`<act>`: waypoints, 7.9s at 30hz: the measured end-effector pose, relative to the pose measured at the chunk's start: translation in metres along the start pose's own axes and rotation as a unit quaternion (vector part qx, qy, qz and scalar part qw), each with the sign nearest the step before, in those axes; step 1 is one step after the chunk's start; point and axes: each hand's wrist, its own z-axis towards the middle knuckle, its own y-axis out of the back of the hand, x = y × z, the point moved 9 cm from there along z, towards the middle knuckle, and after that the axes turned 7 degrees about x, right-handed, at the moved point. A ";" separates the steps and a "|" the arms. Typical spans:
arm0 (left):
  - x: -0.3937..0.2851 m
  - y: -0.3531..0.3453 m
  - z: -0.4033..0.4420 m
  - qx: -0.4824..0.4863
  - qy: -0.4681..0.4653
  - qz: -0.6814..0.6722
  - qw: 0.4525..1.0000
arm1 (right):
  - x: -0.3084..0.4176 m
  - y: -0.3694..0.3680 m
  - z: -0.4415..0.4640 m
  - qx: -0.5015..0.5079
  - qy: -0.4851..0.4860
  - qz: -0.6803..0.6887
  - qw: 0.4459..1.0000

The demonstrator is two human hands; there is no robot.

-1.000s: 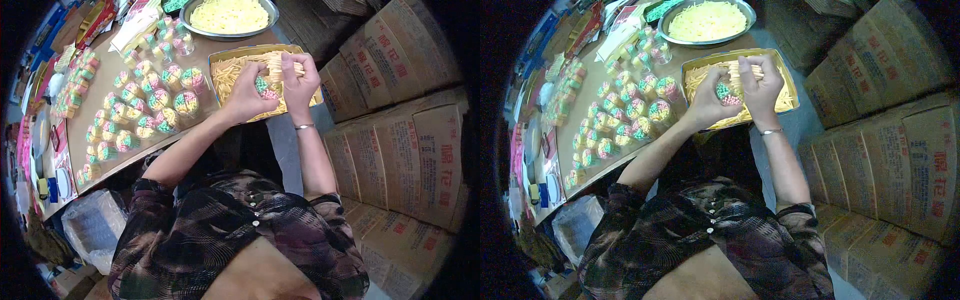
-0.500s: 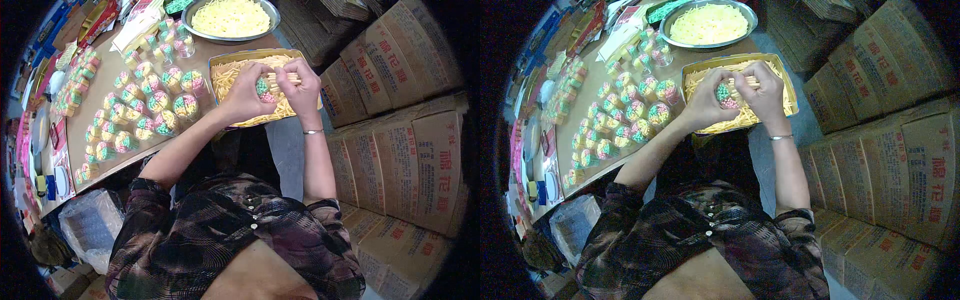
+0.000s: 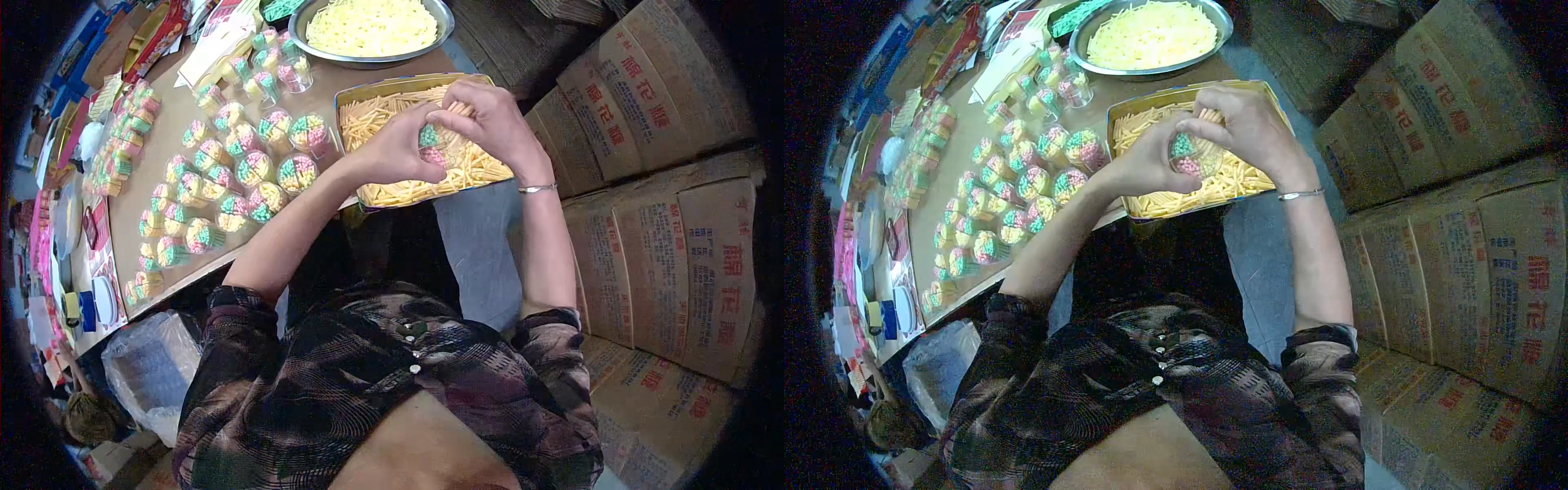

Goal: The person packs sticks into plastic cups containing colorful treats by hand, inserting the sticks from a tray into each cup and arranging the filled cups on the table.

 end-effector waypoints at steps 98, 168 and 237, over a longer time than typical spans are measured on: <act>0.044 0.007 0.016 -0.237 0.029 -0.180 0.954 | 0.091 0.050 -0.060 -0.116 0.058 0.475 0.871; 0.007 0.004 -0.015 -0.253 -0.037 -0.211 0.943 | -0.027 -0.034 -0.045 -0.081 -0.198 0.329 0.920; -0.026 0.008 -0.035 -0.279 -0.139 0.172 0.934 | 0.078 0.012 -0.035 -0.123 0.059 -0.145 0.980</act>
